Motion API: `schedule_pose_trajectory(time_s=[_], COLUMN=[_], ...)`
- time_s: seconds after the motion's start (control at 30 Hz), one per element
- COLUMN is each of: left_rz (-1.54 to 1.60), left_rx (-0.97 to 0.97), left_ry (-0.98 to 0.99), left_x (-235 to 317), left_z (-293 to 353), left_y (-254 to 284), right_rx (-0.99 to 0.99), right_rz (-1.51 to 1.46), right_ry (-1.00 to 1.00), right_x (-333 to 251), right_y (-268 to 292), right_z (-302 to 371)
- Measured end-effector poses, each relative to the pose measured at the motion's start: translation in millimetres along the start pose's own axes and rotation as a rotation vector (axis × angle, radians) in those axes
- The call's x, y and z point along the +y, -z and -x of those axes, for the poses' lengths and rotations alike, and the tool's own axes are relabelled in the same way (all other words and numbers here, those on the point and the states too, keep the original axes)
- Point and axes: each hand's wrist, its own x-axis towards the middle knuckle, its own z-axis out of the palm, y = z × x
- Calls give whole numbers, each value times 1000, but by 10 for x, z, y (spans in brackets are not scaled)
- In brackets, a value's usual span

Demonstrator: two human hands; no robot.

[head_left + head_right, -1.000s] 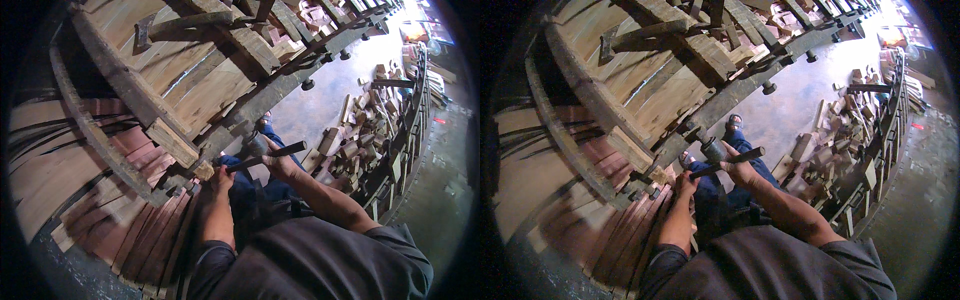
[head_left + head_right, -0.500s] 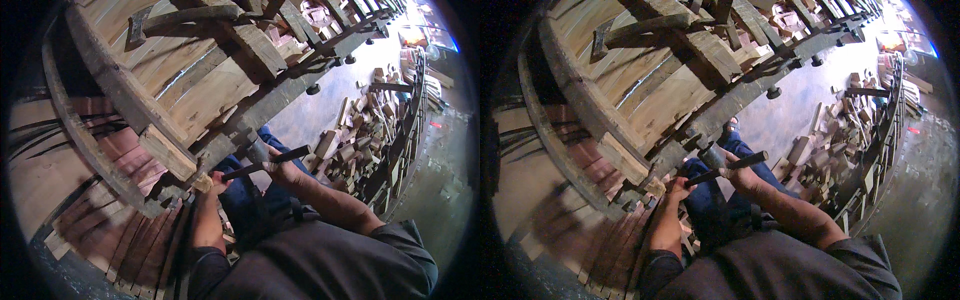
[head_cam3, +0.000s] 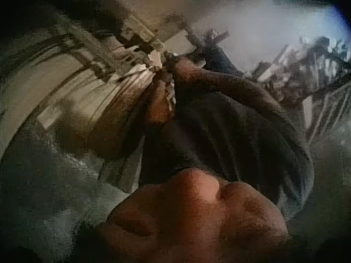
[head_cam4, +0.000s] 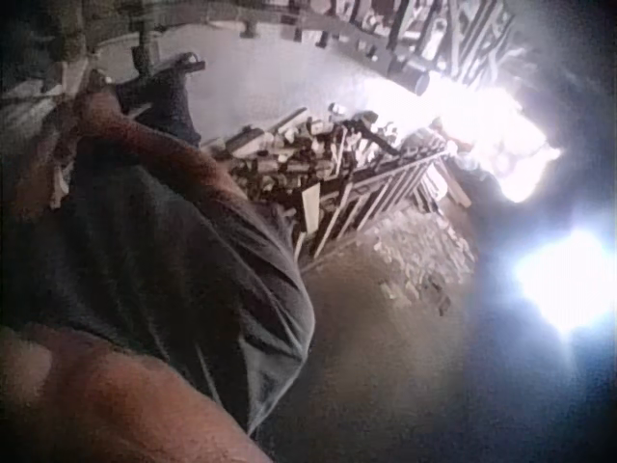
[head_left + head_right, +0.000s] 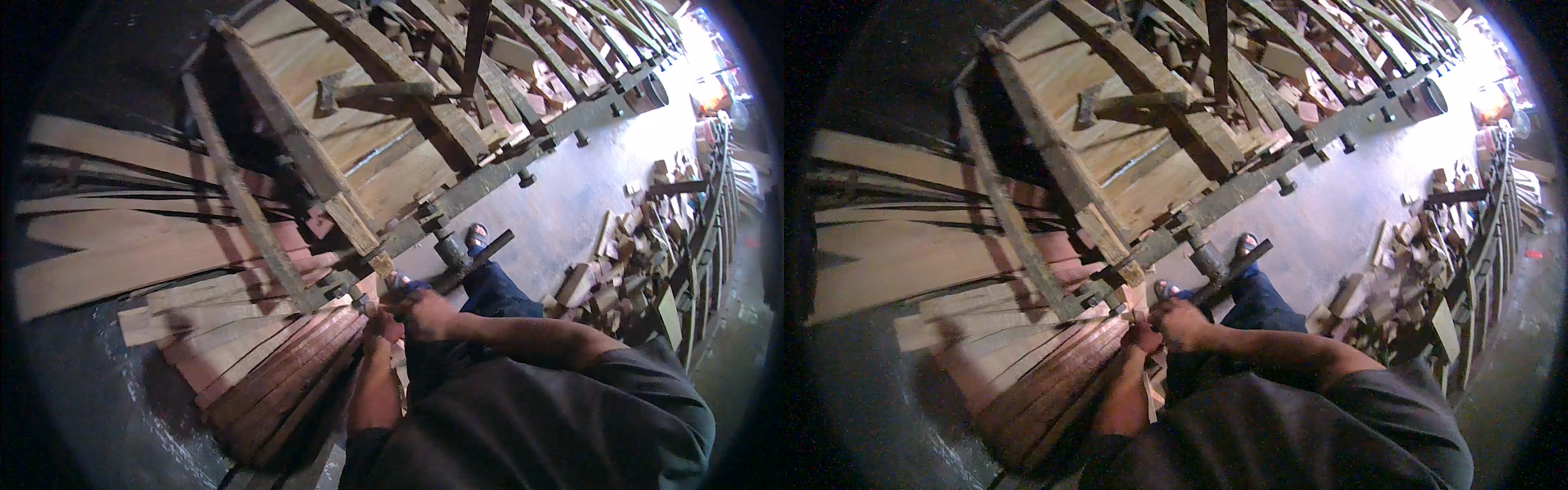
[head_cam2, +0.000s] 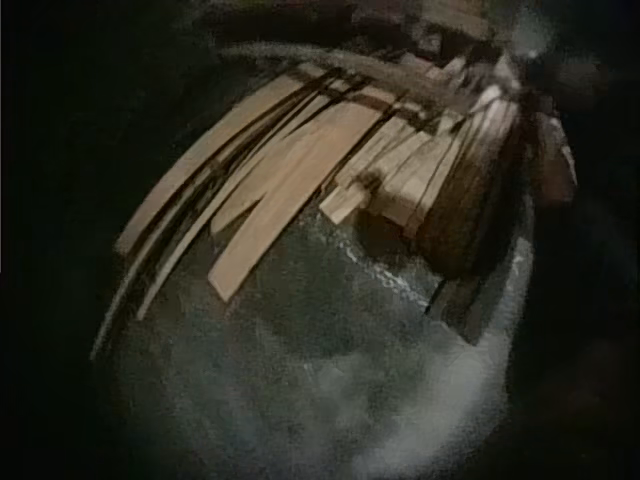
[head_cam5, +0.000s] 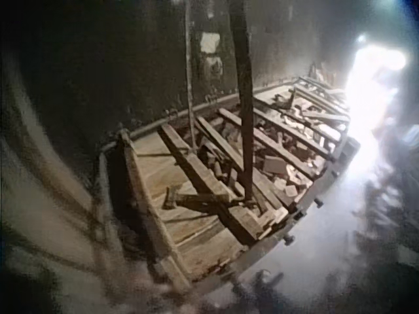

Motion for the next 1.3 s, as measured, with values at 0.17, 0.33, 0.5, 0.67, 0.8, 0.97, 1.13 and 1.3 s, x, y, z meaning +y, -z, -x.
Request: schedule_pose_trajectory(time_s=[0.17, 0.33, 0.5, 0.67, 0.8, 0.97, 1.13, 1.3], left_rz=[79, -94, -191, -224, 18, 742, 1234, 1078], left_rx=[161, 403, 429, 485, 456, 998, 1102, 1405], left_ry=[33, 130, 293, 361, 310, -254, -146, -295], left_x=[-636, 46, 490, 1117, 1239, 545, 469, 544], left_z=[-56, 840, 1167, 1828, 1987, 2061, 1661, 1308], left_y=[-562, -53, 177, 428, 696, 40, -534, -620], right_rx=[-348, -293, -298, -306, -327, -492, -672, -712], right_rz=[-26, 140, -180, -251, -289, -200, -54, -12], right_ry=[199, 425, 523, 548, 498, 1091, 882, 734], right_x=[-215, -218, -27, -52, -58, -146, -414, -601], right_y=[-324, 203, 868, 778, 653, 817, 427, 100], right_z=[-370, -5, 506, 521, 319, 247, -255, -389])
